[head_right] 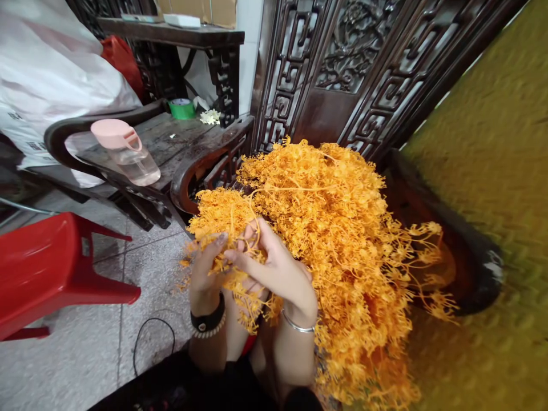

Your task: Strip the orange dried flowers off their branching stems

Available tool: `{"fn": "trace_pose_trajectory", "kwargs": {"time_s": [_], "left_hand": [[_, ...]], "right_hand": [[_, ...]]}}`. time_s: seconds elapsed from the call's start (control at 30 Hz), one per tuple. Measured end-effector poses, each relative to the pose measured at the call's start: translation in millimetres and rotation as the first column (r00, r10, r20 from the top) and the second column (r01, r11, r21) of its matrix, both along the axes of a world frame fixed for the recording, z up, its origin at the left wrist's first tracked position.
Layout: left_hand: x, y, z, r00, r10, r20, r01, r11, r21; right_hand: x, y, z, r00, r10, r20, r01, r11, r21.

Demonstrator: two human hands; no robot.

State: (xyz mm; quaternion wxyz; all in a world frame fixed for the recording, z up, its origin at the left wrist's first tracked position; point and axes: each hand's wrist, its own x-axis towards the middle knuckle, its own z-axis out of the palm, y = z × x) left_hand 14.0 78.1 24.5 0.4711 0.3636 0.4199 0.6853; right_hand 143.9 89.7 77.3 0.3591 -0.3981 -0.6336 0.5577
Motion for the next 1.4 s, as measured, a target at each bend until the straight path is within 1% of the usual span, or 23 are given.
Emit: {"fn": "trace_pose_trajectory", "kwargs": {"time_s": [0.03,0.1,0.2,0.27,0.33,0.37,0.43,0.5,0.57,0.63,0.73,0.83,0.9,0.97,1.07,1.1,1.13,1.17,1.2,1.27,1.3,1.33,1.4], "left_hand": [[1,0,0.9,0.999,0.032,0.009,-0.032,0.999,-0.006],[2,4,2.7,0.999,0.026,0.047,-0.025,0.999,-0.020],[2,12,3.0,0.997,-0.045,0.063,0.046,0.999,-0.014],[-2,18,0.8,0.996,-0.092,0.008,0.092,0.996,0.021],[-6,21,-2.4,0.991,-0.120,-0.051,0.122,0.991,0.049],[-7,21,-4.1,0.991,-0.126,-0.054,0.129,0.990,0.054],[-5,19,-7.6,0.992,-0.129,-0.009,0.130,0.991,0.038],[2,14,-10.6,0.986,-0.097,0.133,0.097,0.995,0.007],[12,10,-12.0,0.961,-0.045,0.274,0.052,0.998,-0.019],[21,8,-10.6,0.923,-0.035,0.384,0.052,0.998,-0.033],[27,10,-2.8,0.869,-0.126,0.478,0.158,0.987,-0.026],[26,13,5.8,0.776,-0.237,0.584,0.263,0.964,0.041],[23,14,8.3,0.709,-0.285,0.645,0.299,0.950,0.090],[18,14,7.7,0.687,-0.261,0.678,0.272,0.958,0.093],[10,16,4.3,0.689,-0.154,0.708,0.133,0.987,0.085],[8,17,3.5,0.682,-0.154,0.715,0.116,0.988,0.102],[7,17,3.0,0.673,-0.186,0.716,0.135,0.983,0.128],[7,18,2.8,0.663,-0.235,0.711,0.178,0.972,0.155],[8,18,3.0,0.651,-0.298,0.698,0.244,0.953,0.179],[12,17,3.4,0.632,-0.387,0.671,0.349,0.916,0.200],[14,17,3.4,0.639,-0.392,0.662,0.361,0.912,0.192],[16,16,3.1,0.666,-0.378,0.643,0.352,0.919,0.176],[17,15,1.9,0.740,-0.334,0.583,0.311,0.940,0.143]], "right_hand": [[2,-2,-0.2,1.000,0.027,0.005,-0.027,0.997,-0.067],[4,-5,-1.0,0.999,0.029,0.025,-0.025,0.989,-0.148],[6,-8,-3.3,0.995,-0.019,0.101,0.033,0.990,-0.140],[5,-6,-5.6,0.990,0.004,0.138,0.017,0.989,-0.149],[3,-1,-8.3,0.991,0.022,0.132,0.000,0.987,-0.160],[1,3,-9.8,0.993,0.021,0.117,-0.004,0.990,-0.139],[-3,12,-13.4,0.998,0.038,0.056,-0.034,0.997,-0.067],[-7,19,-17.3,0.994,0.079,-0.076,-0.081,0.997,-0.020],[-12,23,-20.7,0.970,0.091,-0.226,-0.106,0.993,-0.055],[-15,22,-22.8,0.940,0.066,-0.334,-0.118,0.983,-0.138],[-18,18,-24.1,0.908,0.044,-0.417,-0.155,0.959,-0.236],[-18,15,-25.3,0.889,0.039,-0.455,-0.173,0.951,-0.255],[-18,14,-26.4,0.881,0.035,-0.472,-0.174,0.951,-0.254],[-18,12,-26.9,0.865,0.035,-0.500,-0.179,0.954,-0.242],[-18,11,-24.8,0.754,0.029,-0.656,-0.188,0.967,-0.174],[-18,11,-23.2,0.726,0.024,-0.688,-0.186,0.969,-0.162],[-18,11,-21.3,0.722,0.014,-0.692,-0.176,0.971,-0.164],[-18,12,-19.3,0.743,-0.005,-0.669,-0.154,0.972,-0.179],[-19,13,-17.3,0.783,-0.036,-0.621,-0.114,0.973,-0.200],[-19,14,-14.0,0.841,-0.120,-0.527,0.010,0.978,-0.207],[-18,14,-12.6,0.859,-0.156,-0.487,0.072,0.980,-0.187],[-17,13,-11.4,0.875,-0.180,-0.449,0.120,0.980,-0.160],[-14,11,-8.8,0.909,-0.188,-0.373,0.160,0.982,-0.105]]}}
